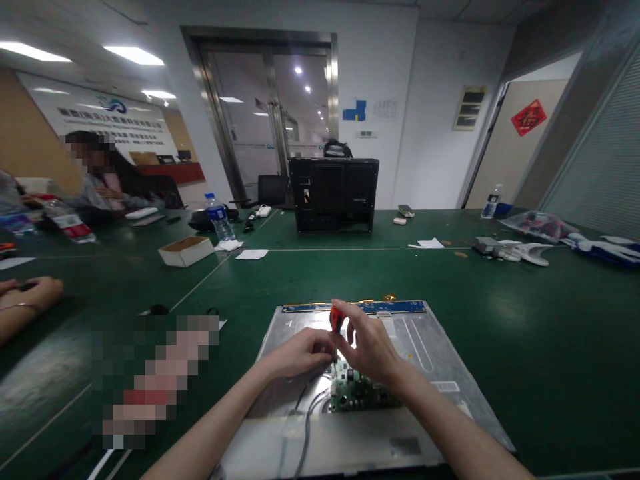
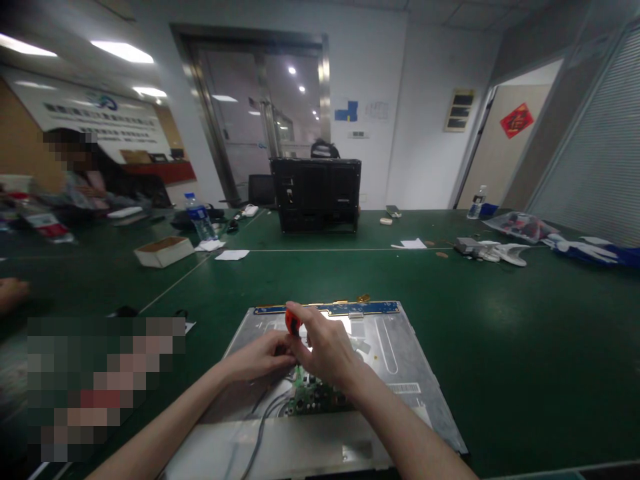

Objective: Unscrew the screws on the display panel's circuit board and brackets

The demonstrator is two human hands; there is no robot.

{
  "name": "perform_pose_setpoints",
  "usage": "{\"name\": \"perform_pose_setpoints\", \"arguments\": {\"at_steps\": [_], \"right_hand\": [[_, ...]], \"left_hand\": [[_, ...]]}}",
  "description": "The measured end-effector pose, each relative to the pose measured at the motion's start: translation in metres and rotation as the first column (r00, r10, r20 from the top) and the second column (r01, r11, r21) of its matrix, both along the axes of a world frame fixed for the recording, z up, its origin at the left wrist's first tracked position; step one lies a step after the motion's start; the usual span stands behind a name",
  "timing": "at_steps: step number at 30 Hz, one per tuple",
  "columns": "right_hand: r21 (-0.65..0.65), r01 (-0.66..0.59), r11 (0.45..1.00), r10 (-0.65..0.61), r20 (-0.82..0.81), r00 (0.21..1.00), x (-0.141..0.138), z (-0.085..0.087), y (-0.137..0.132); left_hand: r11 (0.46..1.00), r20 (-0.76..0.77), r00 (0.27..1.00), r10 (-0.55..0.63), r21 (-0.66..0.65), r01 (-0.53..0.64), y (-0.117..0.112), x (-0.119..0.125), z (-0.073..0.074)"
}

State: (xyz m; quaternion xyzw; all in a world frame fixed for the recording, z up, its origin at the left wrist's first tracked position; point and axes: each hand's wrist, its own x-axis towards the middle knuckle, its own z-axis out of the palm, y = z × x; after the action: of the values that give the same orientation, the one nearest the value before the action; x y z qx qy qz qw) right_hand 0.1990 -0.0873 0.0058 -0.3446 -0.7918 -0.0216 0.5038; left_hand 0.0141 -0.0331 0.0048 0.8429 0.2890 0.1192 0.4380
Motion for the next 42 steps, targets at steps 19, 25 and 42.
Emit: {"name": "perform_pose_setpoints", "arguments": {"at_steps": [19, 25, 42], "right_hand": [[-0.006, -0.014, 1.000, 0.014, -0.020, 1.000, -0.001, 0.004, -0.002], [-0.013, 0.004, 1.000, -0.004, -0.013, 1.000, -0.001, 0.004, -0.003], [0.012, 0.011, 1.000, -0.011, -0.011, 1.000, 0.003, 0.003, -0.003]], "left_hand": [[0.990, 0.025, 1.000, 0.017, -0.137, -0.013, 0.003, 0.010, 0.007], [0.980, -0.063, 0.997, 0.041, -0.192, -0.052, 0.015, 0.020, 0.009], [0.987, 0.114, 0.988, 0.108, -0.134, -0.092, 0.000, 0.016, -0.007]]}}
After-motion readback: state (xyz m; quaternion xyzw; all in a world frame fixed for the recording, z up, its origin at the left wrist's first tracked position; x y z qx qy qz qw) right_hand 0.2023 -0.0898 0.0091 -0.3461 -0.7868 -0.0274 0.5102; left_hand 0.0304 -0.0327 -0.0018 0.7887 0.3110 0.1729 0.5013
